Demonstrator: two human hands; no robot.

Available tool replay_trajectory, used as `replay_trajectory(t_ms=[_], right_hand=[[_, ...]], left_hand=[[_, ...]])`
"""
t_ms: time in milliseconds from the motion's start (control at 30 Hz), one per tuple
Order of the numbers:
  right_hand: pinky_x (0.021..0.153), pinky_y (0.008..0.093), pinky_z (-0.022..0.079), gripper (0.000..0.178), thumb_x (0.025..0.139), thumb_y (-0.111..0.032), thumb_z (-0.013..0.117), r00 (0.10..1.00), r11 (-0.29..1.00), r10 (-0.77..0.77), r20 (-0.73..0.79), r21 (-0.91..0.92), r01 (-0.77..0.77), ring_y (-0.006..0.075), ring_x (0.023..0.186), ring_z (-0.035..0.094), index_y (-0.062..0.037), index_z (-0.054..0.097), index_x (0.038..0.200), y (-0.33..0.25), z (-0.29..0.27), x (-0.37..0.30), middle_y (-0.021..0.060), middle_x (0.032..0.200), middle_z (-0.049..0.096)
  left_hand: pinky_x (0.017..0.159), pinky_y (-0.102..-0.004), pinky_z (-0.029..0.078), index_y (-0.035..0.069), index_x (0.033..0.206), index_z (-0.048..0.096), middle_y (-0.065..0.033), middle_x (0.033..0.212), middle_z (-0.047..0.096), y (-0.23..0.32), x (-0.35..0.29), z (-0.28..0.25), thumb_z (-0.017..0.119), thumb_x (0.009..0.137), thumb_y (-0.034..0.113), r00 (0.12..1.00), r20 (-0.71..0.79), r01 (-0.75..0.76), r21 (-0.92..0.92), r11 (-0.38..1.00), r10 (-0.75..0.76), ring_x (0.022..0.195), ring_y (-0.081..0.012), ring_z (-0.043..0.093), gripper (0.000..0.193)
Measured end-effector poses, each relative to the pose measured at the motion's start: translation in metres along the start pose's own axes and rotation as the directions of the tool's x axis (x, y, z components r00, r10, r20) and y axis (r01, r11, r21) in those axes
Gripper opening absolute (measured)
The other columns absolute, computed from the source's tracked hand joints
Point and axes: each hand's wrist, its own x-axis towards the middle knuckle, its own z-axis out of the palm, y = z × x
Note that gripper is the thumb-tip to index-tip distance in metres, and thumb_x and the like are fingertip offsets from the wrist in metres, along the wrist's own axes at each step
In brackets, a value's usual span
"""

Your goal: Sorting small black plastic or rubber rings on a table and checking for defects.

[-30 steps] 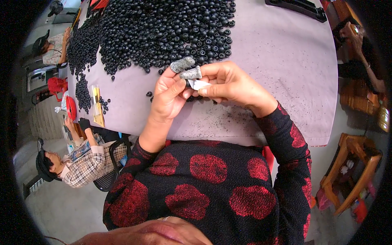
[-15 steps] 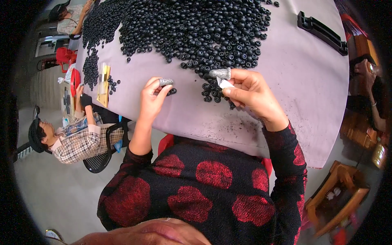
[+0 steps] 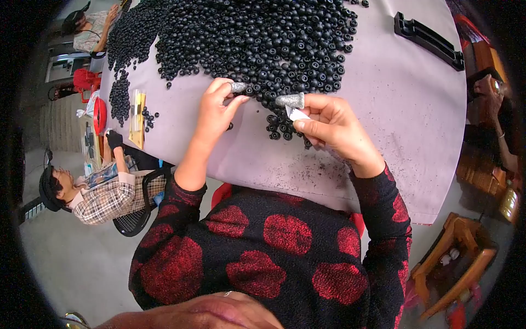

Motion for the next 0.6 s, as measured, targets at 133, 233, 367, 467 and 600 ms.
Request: replay_trajectory(t_ms=[133,233,367,467,600], right_hand=[[0.047,0.0164,0.036,0.03,0.088,-0.004,0.062,1.0,0.999,-0.007,-0.004,-0.043,0.007,-0.0002,0.053,0.046,-0.0014,0.062,0.118,0.001,-0.0004,0.0024,-0.0068,0.072,0.056],[0.046,0.0161,0.035,0.029,0.089,-0.004,0.061,1.0,0.999,-0.012,-0.007,-0.043,0.011,-0.0004,0.053,0.046,-0.0013,0.062,0.117,0.0032,-0.0009,0.002,-0.0071,0.071,0.056],[0.046,0.016,0.034,0.028,0.089,-0.005,0.061,0.999,0.998,-0.048,0.01,-0.042,0.049,-0.0007,0.052,0.045,-0.0015,0.062,0.117,0.0015,-0.0002,-0.0001,-0.0076,0.071,0.055],[0.045,0.0159,0.033,0.029,0.089,-0.006,0.06,0.999,0.998,-0.036,0.014,-0.047,0.037,-0.001,0.052,0.044,-0.0016,0.062,0.117,0.0013,-0.0011,-0.0004,-0.008,0.07,0.054],[0.048,0.0174,0.036,0.03,0.088,-0.002,0.059,0.999,0.999,-0.031,0.011,-0.019,0.031,0.001,0.054,0.045,-0.0009,0.061,0.118,0.0024,0.0001,0.0002,-0.006,0.073,0.053]], left_hand=[[0.067,-0.0372,0.05,0.001,0.093,0.063,-0.0123,0.094,0.061,0.0005,-0.0044,0.0001,0.072,0.079,0.008,0.995,-0.042,-0.082,0.073,0.994,0.085,0.079,-0.031,0.061,0.018],[0.068,-0.0383,0.051,0.001,0.093,0.063,-0.0122,0.093,0.061,0.0023,-0.0062,0.0008,0.07,0.081,0.009,0.992,-0.06,-0.097,0.175,0.98,0.109,0.079,-0.0316,0.061,0.016],[0.069,-0.0385,0.052,0.001,0.092,0.063,-0.0115,0.094,0.061,0.0009,-0.0076,-0.0014,0.066,0.082,0.007,0.973,-0.034,-0.197,0.392,0.898,0.229,0.082,-0.0302,0.062,0.012],[0.069,-0.0386,0.051,0.001,0.09,0.062,-0.0126,0.093,0.062,0.0011,-0.0073,-0.0043,0.066,0.082,0.005,0.956,-0.021,-0.259,0.401,0.878,0.292,0.081,-0.0311,0.062,0.01],[0.07,-0.0383,0.052,0.0,0.09,0.062,-0.0111,0.092,0.061,0.0002,-0.0095,-0.0066,0.066,0.079,0.002,0.933,-0.011,-0.324,0.405,0.855,0.359,0.082,-0.0306,0.061,0.011]])
